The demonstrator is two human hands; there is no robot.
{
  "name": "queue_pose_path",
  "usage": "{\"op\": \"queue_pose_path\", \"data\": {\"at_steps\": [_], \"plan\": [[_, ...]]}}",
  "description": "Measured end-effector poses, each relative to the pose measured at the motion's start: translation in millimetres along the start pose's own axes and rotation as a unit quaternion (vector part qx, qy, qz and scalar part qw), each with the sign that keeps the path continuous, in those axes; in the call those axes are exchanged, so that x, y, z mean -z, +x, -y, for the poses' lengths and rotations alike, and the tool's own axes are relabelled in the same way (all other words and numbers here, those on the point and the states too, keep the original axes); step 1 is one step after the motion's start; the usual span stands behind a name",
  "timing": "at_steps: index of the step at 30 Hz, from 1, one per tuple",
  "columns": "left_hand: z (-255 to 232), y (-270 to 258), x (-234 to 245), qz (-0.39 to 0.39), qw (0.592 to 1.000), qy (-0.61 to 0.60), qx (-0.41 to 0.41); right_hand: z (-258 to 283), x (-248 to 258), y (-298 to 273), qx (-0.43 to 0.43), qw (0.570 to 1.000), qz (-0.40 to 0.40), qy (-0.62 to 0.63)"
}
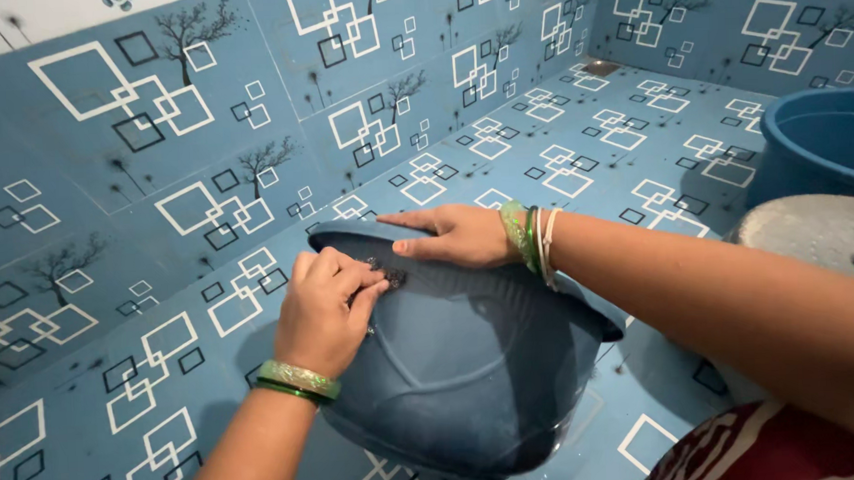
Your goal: The person scrubs the exterior of a large grey plastic bucket using a metal scouring pad. They rotate the bucket to clean different sides and the bottom, then briefly rinse the bucket under a running tap before continuing to scrub the bottom surface.
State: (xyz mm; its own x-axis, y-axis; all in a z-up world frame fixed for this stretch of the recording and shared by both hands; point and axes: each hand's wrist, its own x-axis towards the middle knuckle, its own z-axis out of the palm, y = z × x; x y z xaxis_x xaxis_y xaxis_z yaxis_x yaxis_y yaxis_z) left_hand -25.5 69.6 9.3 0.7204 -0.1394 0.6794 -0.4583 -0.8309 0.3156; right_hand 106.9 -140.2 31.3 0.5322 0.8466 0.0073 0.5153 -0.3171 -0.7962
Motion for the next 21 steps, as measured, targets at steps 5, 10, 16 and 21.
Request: {"op": "queue_pose_path", "data": {"at_steps": [5,10,16,21], "plan": [[-22.1,-36.6,-5.3,0.017,0.999,-0.042,-0.009,-24.3,20.2,-2.9,-0.007,0.995,-0.072,-0.062],[-26.0,-40.8,-13.9,0.054,0.998,-0.031,-0.011,-22.9,20.0,-2.1,-0.038,0.994,-0.097,0.015],[10.9,6.8,-15.8,-0.098,0.991,0.042,0.078,-11.3,-23.8,23.0,0.19,0.976,-0.033,-0.102],[-45.3,-27.2,-41.3,-0.033,0.988,0.074,-0.134,-5.9,-16.2,26.3,0.026,0.995,-0.096,0.008]]}}
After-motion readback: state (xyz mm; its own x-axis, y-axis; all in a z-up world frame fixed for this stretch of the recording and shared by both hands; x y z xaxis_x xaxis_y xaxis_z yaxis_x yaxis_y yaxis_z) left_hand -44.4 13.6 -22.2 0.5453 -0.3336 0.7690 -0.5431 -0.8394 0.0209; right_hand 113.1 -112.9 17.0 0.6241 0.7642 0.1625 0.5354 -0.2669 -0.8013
